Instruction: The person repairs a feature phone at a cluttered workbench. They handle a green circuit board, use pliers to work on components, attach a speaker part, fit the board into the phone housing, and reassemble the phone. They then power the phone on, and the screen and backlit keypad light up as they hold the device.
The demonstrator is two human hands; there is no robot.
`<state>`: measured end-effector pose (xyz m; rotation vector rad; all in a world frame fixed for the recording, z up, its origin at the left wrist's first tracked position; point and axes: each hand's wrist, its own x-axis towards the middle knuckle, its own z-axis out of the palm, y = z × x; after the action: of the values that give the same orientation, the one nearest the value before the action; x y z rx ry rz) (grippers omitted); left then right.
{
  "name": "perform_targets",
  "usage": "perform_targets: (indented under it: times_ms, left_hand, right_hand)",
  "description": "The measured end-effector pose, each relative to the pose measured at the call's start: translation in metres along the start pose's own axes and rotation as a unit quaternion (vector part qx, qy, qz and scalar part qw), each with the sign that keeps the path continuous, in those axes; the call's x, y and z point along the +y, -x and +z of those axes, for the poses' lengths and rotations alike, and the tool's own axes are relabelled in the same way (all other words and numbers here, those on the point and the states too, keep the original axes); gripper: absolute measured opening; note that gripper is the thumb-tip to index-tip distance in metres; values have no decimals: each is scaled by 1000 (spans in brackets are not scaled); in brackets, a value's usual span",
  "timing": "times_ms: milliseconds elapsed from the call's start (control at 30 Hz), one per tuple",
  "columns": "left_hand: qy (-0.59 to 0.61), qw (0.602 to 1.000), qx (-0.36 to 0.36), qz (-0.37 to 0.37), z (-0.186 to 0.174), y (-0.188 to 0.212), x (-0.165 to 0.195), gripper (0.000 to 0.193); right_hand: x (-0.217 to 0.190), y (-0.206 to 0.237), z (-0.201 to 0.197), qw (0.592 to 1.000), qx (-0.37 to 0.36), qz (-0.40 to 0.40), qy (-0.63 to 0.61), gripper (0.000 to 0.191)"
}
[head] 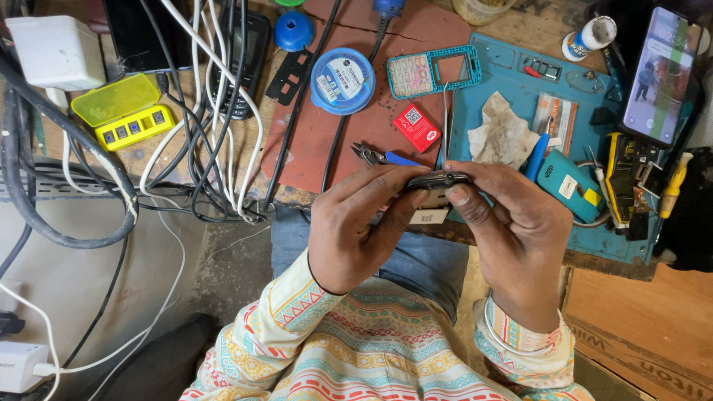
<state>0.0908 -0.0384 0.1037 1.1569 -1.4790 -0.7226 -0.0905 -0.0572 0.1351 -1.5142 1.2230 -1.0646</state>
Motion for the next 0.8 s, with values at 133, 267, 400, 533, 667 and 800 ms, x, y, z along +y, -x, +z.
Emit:
perform_targets:
  times_ms: [133,267,400,533,667,800]
  left_hand:
    - [4,1000,25,-3,6,0,0,23]
    - [82,995,-18,-57,2,-4,-4,26]
    - [163,979,-72,-102,2,-6,-7,37]
    - [212,966,-58,-139,7,1,-10,29]
    - [433,881,-30,-188,7,6,-23,31]
    - [584,778,59,-224,7,8,-43,27]
  right_hand:
    - [-1,0,4,998,28,41,50,23]
    - [0,-6,-5,996,-40,48,-64,32]
    - [2,-7,-5,997,-10,33,-67,29]
    - [-3,-6,-4,997,-25,43,-56,29]
    - [-9,-4,-16,982,-59,45,-172,46]
    - [3,-5,-20,975,-34,46,-216,48]
